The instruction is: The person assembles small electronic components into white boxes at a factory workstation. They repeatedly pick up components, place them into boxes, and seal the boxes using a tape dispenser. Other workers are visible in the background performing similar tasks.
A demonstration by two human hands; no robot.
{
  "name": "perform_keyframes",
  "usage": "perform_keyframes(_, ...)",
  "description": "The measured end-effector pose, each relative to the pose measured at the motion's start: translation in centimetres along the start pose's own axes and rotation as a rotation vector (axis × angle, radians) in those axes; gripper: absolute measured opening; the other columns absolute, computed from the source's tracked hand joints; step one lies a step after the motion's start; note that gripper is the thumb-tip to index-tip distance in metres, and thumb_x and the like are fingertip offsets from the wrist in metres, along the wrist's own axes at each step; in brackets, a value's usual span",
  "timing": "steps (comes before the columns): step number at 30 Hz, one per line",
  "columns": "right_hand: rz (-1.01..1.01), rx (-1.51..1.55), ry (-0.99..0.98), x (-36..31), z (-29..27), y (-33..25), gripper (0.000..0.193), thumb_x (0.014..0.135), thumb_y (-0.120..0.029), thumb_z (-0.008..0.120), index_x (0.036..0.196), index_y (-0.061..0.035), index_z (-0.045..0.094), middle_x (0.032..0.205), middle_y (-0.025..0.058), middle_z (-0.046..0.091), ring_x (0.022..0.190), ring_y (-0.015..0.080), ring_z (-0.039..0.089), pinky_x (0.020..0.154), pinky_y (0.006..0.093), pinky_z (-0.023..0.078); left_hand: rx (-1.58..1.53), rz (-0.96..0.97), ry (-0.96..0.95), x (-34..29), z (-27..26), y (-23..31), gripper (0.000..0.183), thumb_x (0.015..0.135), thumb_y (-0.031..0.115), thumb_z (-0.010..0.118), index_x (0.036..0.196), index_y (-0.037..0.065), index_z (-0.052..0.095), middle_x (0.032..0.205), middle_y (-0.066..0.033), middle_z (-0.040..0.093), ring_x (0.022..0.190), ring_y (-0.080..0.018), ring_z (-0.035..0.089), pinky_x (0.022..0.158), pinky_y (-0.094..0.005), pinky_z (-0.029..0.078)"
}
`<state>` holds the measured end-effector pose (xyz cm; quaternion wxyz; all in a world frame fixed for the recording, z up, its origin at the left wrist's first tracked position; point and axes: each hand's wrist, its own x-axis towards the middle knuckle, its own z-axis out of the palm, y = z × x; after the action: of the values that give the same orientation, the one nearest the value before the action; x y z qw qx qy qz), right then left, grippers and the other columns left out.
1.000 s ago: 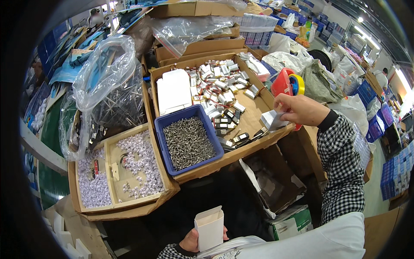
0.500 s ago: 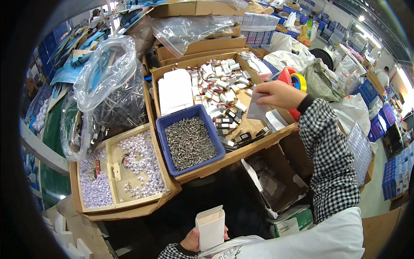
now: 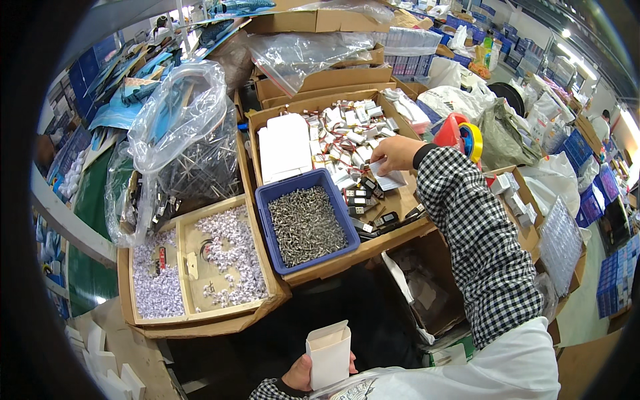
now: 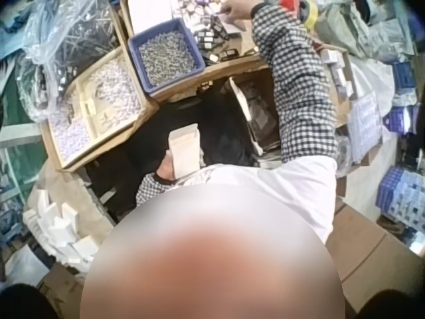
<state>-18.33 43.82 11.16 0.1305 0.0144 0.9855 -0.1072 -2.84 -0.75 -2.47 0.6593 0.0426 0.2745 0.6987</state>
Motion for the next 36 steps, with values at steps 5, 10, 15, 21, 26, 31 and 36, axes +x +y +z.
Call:
perform_keyframes(5, 0.068, -0.038, 0.013, -1.3, 0.5, -0.3, 0.040, 0.073, -0.027, 0.074, 0.106, -0.0068, 0.064, 0.105, 0.0121, 0.066, 0.098, 0.0280, 0.062, 0.084, 0.0350, 0.048, 0.007, 0.024, -0.020, 0.0, 0.2, -0.2, 0.107, 0.067, 0.075, 0.063, 0.136, -0.001, 0.033, 0.118, -0.0174, 0.054, 0.106, -0.0257, 0.058, 0.095, -0.0411, 0.047)
perform_keyframes(10, 0.077, 0.042, 0.018, -2.6, 1.0, -1.1, 0.039, 0.074, -0.027, 0.073, 0.106, -0.0061, 0.065, 0.104, 0.0136, 0.066, 0.098, 0.0279, 0.062, 0.085, 0.0356, 0.048, 0.009, 0.046, -0.024, -0.5, 0.5, -0.5, 0.104, 0.068, 0.074, 0.063, 0.135, -0.001, 0.035, 0.118, -0.0175, 0.054, 0.105, -0.0254, 0.059, 0.095, -0.0402, 0.047)
perform_keyframes(15, 0.071, 0.057, 0.066, -4.2, 0.5, -2.2, 0.039, 0.073, -0.022, 0.073, 0.109, -0.0069, 0.065, 0.105, 0.0150, 0.066, 0.100, 0.0286, 0.062, 0.087, 0.0347, 0.048, 0.018, 0.077, -0.037, -1.1, 0.8, -0.9, 0.105, 0.067, 0.074, 0.063, 0.135, -0.001, 0.036, 0.117, -0.0174, 0.054, 0.105, -0.0256, 0.059, 0.094, -0.0412, 0.048)
perform_keyframes(21, 0.008, 0.221, 0.549, -8.3, -1.0, -5.0, 0.029, 0.076, -0.014, 0.068, 0.104, -0.0037, 0.063, 0.097, 0.0159, 0.067, 0.090, 0.0278, 0.065, 0.080, 0.0345, 0.050, -0.075, 0.199, -0.089, -1.5, 0.9, -0.8, 0.086, 0.076, 0.065, 0.062, 0.130, 0.002, 0.042, 0.112, -0.0185, 0.056, 0.101, -0.0283, 0.059, 0.091, -0.0445, 0.048)
perform_keyframes(26, -0.168, 0.595, 0.709, -11.9, 1.0, -11.7, 0.026, 0.080, -0.010, 0.070, 0.102, 0.0008, 0.063, 0.092, 0.0124, 0.067, 0.087, 0.0159, 0.065, 0.075, 0.0283, 0.050, -0.093, 0.255, -0.133, -1.4, 0.9, -0.7, 0.097, 0.077, 0.071, 0.055, 0.138, -0.001, 0.031, 0.121, -0.0187, 0.052, 0.107, -0.0274, 0.058, 0.098, -0.0454, 0.045)
perform_keyframes(31, -0.335, 0.949, 0.498, -15.8, 7.7, -20.6, 0.024, 0.076, -0.004, 0.075, 0.098, -0.0018, 0.064, 0.089, 0.0067, 0.066, 0.077, 0.0107, 0.062, 0.068, 0.0238, 0.050, -0.092, 0.258, -0.153, -0.9, 1.2, -0.5, 0.093, 0.080, 0.070, 0.051, 0.139, 0.001, 0.031, 0.122, -0.0177, 0.051, 0.108, -0.0251, 0.057, 0.099, -0.0465, 0.044)
perform_keyframes(36, -0.617, 0.721, 0.658, -15.6, 11.4, -23.3, 0.026, 0.070, 0.001, 0.074, 0.093, -0.0046, 0.064, 0.086, 0.0071, 0.066, 0.076, 0.0225, 0.063, 0.064, 0.0289, 0.051, -0.104, 0.265, -0.165, -1.5, 1.5, -0.4, 0.090, 0.082, 0.069, 0.050, 0.139, 0.002, 0.032, 0.122, -0.0176, 0.051, 0.109, -0.0250, 0.056, 0.099, -0.0458, 0.044)
